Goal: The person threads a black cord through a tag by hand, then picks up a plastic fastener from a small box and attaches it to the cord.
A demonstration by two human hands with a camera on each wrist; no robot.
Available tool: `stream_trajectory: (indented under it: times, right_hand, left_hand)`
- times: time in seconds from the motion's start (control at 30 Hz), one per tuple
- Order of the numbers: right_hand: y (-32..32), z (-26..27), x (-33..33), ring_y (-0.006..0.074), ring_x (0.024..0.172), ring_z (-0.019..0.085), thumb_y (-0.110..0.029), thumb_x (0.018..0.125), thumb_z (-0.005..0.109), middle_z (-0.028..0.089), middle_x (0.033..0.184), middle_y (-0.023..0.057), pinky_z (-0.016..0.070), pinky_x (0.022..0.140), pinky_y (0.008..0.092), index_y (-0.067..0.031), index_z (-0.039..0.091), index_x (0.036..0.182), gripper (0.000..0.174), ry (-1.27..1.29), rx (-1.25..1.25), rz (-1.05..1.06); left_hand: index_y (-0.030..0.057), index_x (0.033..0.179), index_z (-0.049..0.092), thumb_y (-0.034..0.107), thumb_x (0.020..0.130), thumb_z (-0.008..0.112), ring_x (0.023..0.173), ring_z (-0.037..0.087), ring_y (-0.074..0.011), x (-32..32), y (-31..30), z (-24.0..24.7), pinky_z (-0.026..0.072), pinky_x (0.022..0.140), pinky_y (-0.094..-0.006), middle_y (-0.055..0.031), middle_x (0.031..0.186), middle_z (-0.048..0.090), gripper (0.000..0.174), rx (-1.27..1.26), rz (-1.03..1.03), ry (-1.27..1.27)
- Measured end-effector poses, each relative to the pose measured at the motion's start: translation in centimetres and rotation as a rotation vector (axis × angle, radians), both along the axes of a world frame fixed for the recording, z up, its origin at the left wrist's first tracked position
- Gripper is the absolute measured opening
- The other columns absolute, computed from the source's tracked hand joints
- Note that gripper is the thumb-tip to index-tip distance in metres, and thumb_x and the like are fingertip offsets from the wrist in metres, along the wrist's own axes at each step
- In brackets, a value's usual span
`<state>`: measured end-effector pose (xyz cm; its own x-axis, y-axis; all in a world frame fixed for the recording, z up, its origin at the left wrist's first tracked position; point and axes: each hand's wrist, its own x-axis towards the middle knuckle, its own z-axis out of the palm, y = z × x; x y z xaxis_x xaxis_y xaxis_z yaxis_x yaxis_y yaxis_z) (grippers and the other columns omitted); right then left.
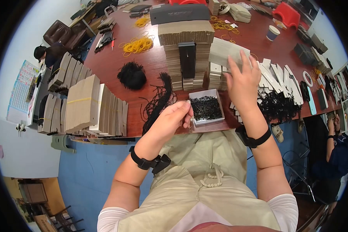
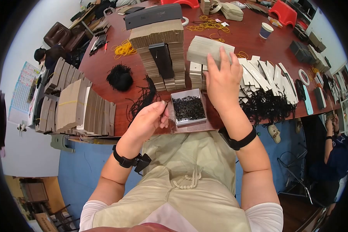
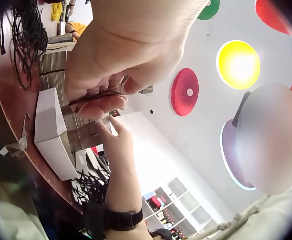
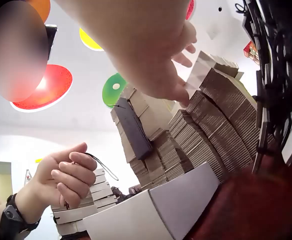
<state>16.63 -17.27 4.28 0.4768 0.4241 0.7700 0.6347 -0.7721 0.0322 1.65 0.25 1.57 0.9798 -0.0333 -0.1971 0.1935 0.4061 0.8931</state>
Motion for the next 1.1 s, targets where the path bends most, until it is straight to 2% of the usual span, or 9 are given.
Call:
stream_trajectory:
  times: [0.1,0.13,0.23,0.27,0.47,0.6,0.9,1.0,1.1]
  right_hand:
    - [-0.7,0.3,0.8,0.0263,0.097,0.054,-0.011,0.076,0.065,0.059,0.101,0.0109,0.0427,0.080,0.0364,-0.0045,0.061,0.092,0.018,0.275,-0.035,0.002]
    - [-0.6,0.7,0.9,0.0236,0.078,0.057,-0.008,0.077,0.063,0.060,0.080,0.0083,0.0449,0.068,0.0323,-0.0037,0.057,0.081,0.009,0.135,0.095,0.076]
    - [-0.1,2.9,-1.4,0.0205,0.070,0.057,-0.005,0.078,0.062,0.059,0.075,0.0075,0.0448,0.063,0.0296,-0.0027,0.057,0.082,0.008,0.475,0.615,0.250]
    - [0.5,3.0,-1.9,0.0142,0.066,0.055,-0.004,0.079,0.062,0.058,0.072,0.0042,0.0444,0.060,0.0261,-0.0016,0.055,0.082,0.007,0.656,0.736,0.487]
    - [3.8,0.6,-1.3,0.0080,0.069,0.053,-0.003,0.081,0.062,0.056,0.073,0.0017,0.0446,0.062,0.0227,-0.0007,0.054,0.085,0.009,1.073,0.709,0.685]
    - [4.5,0.2,-2.4,0.0077,0.068,0.052,-0.003,0.083,0.062,0.056,0.077,0.0021,0.0444,0.063,0.0216,-0.0007,0.053,0.086,0.010,1.037,0.743,0.678]
    - [5.2,0.4,-2.1,0.0131,0.069,0.056,-0.014,0.079,0.068,0.058,0.077,0.0065,0.0460,0.063,0.0266,-0.0012,0.052,0.089,0.022,1.089,0.673,0.596]
    - [6.4,1.7,-2.9,0.0242,0.071,0.058,-0.021,0.072,0.072,0.057,0.079,0.0116,0.0467,0.062,0.0333,-0.0021,0.052,0.091,0.033,0.505,0.480,0.408]
    - [8.3,1.9,-2.6,0.0320,0.072,0.055,-0.023,0.066,0.074,0.054,0.079,0.0132,0.0457,0.061,0.0390,-0.0031,0.051,0.093,0.040,0.237,0.481,0.364]
  left_hand:
    - [0.0051,0.086,0.054,0.023,0.096,0.045,0.059,0.038,-0.0069,0.1,0.4,-0.1,0.0314,0.054,-0.0213,0.0023,0.067,0.045,0.022,0.055,0.013,-0.015]
    - [0.0050,0.087,0.054,0.022,0.096,0.046,0.058,0.037,-0.0061,0.0,0.5,0.2,0.0301,0.052,-0.0207,0.0026,0.067,0.044,0.021,0.045,0.006,-0.016]
    - [0.0051,0.089,0.056,0.022,0.095,0.048,0.056,0.033,-0.0026,-0.2,1.5,0.8,0.0268,0.049,-0.0181,0.0052,0.068,0.045,0.020,-0.008,-0.024,-0.001]
    - [0.0052,0.089,0.057,0.022,0.095,0.048,0.055,0.032,-0.0012,-0.2,1.7,1.0,0.0258,0.048,-0.0171,0.0064,0.068,0.045,0.020,-0.030,-0.038,0.007]
    - [0.0048,0.094,0.058,0.022,0.096,0.048,0.053,0.031,0.0016,0.2,1.1,2.7,0.0232,0.046,-0.0161,0.0094,0.065,0.044,0.020,0.091,0.071,-0.163]
    - [0.0050,0.095,0.060,0.021,0.095,0.050,0.050,0.030,0.0032,1.2,0.7,6.3,0.0214,0.043,-0.0162,0.0119,0.062,0.043,0.019,0.191,0.172,-0.338]
    - [0.0061,0.090,0.057,0.024,0.095,0.048,0.045,0.023,-0.0009,4.3,2.7,5.3,0.0171,0.041,-0.0191,0.0096,0.055,0.031,0.020,0.117,0.170,-0.064]
    - [0.0062,0.087,0.057,0.024,0.095,0.048,0.045,0.024,-0.0009,4.0,2.7,4.3,0.0175,0.041,-0.0189,0.0087,0.056,0.034,0.022,0.105,0.193,-0.070]
    - [0.0056,0.085,0.056,0.024,0.095,0.047,0.046,0.024,-0.0009,3.6,2.3,3.7,0.0181,0.041,-0.0184,0.0077,0.057,0.036,0.023,0.140,0.230,-0.123]
